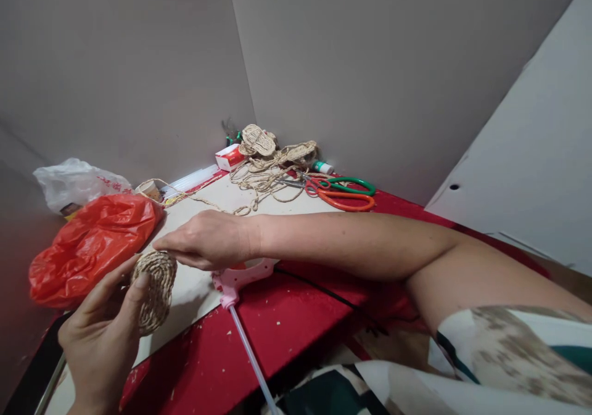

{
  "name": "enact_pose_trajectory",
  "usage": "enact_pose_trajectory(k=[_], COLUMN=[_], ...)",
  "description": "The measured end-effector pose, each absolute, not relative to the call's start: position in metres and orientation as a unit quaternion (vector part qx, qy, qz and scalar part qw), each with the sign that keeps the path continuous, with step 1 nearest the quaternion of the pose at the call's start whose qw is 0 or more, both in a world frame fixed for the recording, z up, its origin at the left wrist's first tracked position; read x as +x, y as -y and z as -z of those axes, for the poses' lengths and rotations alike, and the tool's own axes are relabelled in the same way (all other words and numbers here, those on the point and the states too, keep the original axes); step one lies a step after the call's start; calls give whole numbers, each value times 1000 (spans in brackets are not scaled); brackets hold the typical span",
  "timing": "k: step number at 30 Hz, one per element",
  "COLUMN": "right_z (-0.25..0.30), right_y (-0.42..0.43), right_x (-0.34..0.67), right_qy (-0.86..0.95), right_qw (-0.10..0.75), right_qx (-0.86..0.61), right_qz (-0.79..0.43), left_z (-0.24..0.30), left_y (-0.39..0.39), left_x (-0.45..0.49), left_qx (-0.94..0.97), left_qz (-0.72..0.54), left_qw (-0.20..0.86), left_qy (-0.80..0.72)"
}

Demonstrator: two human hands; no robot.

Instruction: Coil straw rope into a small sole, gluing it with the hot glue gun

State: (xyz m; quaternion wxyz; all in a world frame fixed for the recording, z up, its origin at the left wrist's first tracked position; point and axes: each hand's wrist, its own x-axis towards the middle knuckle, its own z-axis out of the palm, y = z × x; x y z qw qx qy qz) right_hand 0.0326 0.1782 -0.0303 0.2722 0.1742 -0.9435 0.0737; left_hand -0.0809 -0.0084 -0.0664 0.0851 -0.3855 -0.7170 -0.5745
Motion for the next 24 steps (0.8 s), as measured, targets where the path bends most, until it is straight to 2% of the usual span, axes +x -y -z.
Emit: enact_pose_trajectory(k=[5,24], right_z=[35,49], right_y=[-174,-163], right_x=[32,32], right_qy=[934,898], right_qw=[293,340], right_qx=[143,121], right_qz=[-145,-252], left_z=[64,57], left_y=[8,3], left_x=[-78,-78], left_qx=[-364,-277], left_qz=[594,673], left_qw=[88,18], left_qy=[712,685])
